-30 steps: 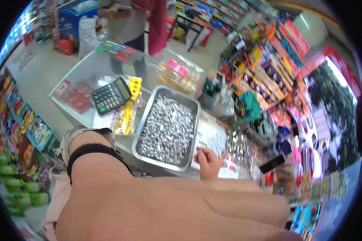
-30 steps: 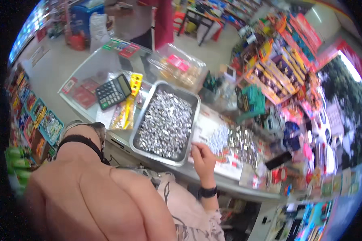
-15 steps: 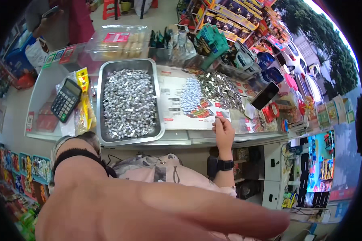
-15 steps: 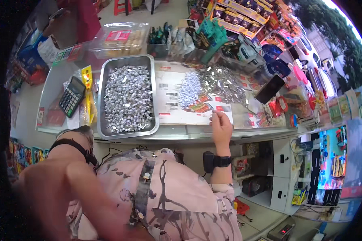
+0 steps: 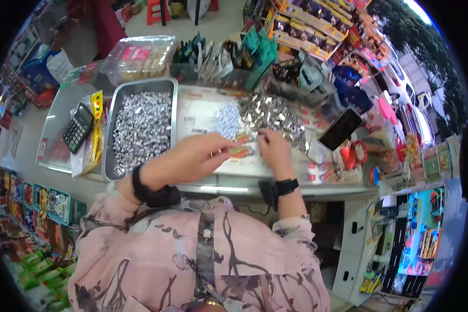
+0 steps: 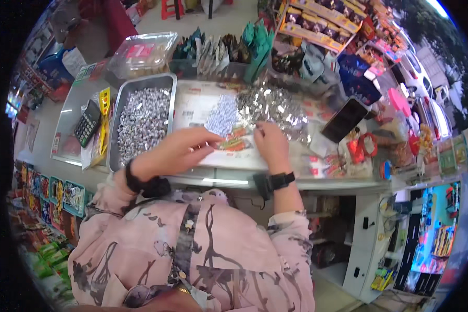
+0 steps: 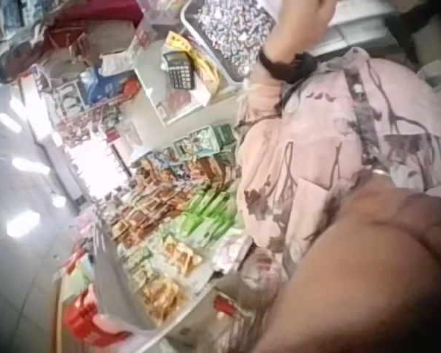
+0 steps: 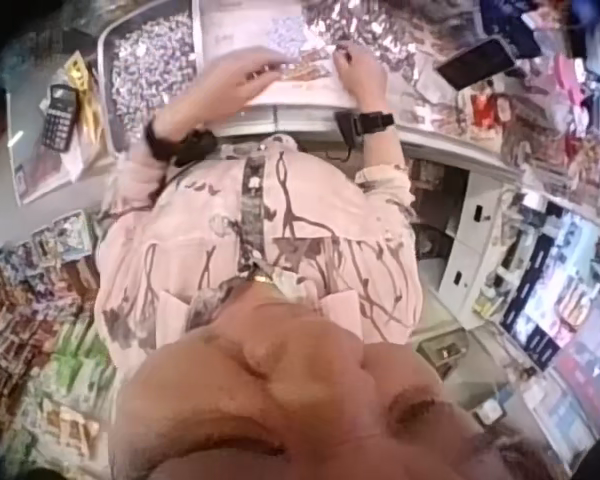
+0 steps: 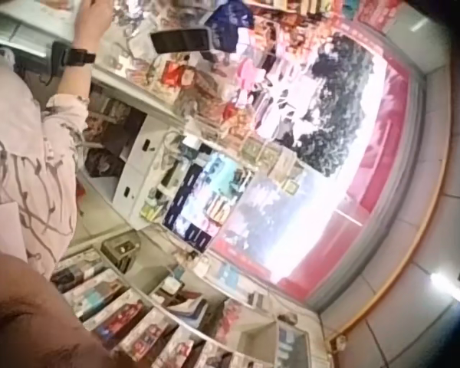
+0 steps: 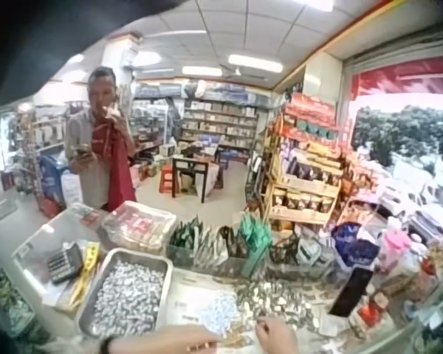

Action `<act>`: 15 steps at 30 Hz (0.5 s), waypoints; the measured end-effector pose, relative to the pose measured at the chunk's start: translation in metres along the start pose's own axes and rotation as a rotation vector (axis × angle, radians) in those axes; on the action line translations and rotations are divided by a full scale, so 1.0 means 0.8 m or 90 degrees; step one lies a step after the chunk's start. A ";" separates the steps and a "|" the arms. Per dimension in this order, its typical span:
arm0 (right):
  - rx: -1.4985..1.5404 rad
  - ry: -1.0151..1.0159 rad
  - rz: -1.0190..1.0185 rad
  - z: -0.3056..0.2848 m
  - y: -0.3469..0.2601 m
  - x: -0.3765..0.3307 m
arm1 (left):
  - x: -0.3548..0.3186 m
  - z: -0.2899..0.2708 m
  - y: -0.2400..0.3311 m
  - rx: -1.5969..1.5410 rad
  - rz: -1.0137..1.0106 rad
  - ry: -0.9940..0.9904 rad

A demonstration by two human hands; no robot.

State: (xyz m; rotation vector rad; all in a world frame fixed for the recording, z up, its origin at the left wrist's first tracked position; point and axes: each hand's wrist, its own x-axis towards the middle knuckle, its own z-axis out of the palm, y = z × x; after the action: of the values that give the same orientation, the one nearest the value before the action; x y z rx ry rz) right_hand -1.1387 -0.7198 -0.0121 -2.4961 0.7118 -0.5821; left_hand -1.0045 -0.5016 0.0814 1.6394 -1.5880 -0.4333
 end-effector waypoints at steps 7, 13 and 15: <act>0.064 -0.026 -0.063 0.011 0.015 -0.005 | 0.048 0.096 -0.050 0.221 -0.185 -0.051; 0.067 -0.032 -0.101 0.000 0.020 -0.004 | 0.050 0.115 -0.063 0.347 -0.166 0.007; 0.073 -0.043 -0.114 0.000 0.022 -0.002 | 0.052 0.116 -0.068 0.357 -0.160 0.023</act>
State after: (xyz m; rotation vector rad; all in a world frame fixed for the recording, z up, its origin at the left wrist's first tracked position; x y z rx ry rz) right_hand -1.1464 -0.7322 -0.0220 -2.4748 0.4209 -0.5809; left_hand -1.0283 -0.5748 -0.0047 2.2692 -1.5671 -0.0781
